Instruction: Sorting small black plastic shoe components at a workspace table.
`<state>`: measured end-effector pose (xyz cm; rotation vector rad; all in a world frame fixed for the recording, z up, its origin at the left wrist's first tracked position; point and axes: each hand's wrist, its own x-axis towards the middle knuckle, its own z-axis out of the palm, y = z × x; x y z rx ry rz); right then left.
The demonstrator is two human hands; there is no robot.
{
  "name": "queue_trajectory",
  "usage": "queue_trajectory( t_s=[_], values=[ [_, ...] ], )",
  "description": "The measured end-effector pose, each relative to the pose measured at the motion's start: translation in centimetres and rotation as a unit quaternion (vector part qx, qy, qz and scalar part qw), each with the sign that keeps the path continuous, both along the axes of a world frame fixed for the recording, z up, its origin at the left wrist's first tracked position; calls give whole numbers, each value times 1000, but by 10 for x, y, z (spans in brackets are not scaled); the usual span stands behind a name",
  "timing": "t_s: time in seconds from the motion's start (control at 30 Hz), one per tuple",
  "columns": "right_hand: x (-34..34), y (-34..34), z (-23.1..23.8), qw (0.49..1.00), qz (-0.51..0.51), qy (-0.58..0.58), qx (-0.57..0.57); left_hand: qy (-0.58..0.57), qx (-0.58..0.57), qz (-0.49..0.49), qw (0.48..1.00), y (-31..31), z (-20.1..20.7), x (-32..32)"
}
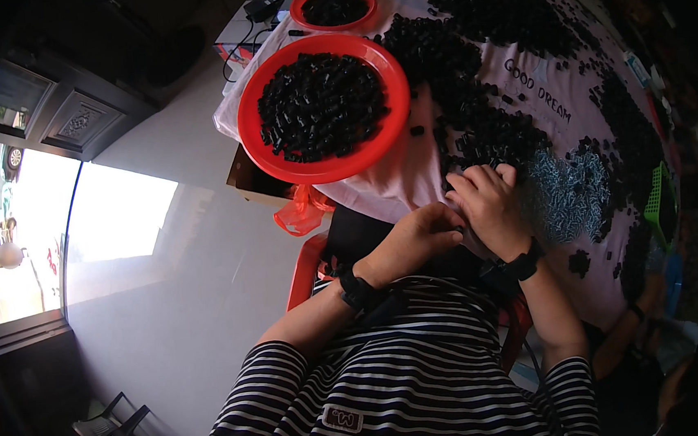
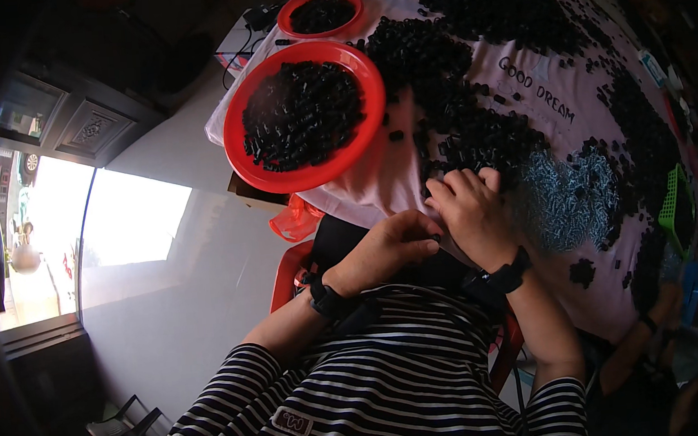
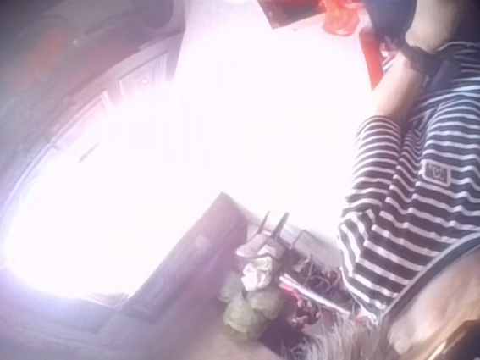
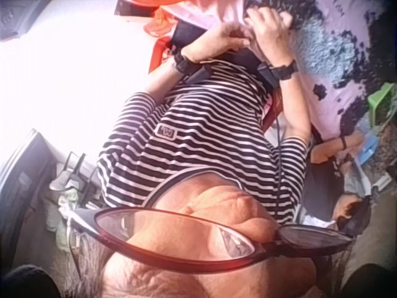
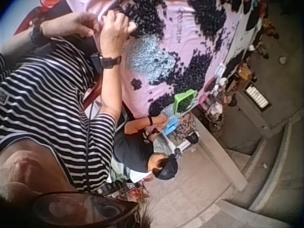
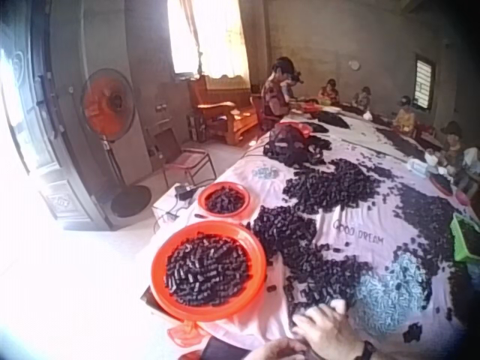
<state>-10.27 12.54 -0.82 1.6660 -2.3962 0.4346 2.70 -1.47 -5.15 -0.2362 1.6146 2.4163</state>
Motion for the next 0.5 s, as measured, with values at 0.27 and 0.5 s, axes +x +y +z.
queue_trajectory(
  t_s=[0.27, 0.5],
  values=[
    [-7, 1, -5, 1000, -4, -15, -8, 9, 34, -27, 999, 1, -1, 0],
    [-30, -7, 5, 985, -83, -138, -66, 3, 53, -24, 998, 0, -1, 0]
  ],
)
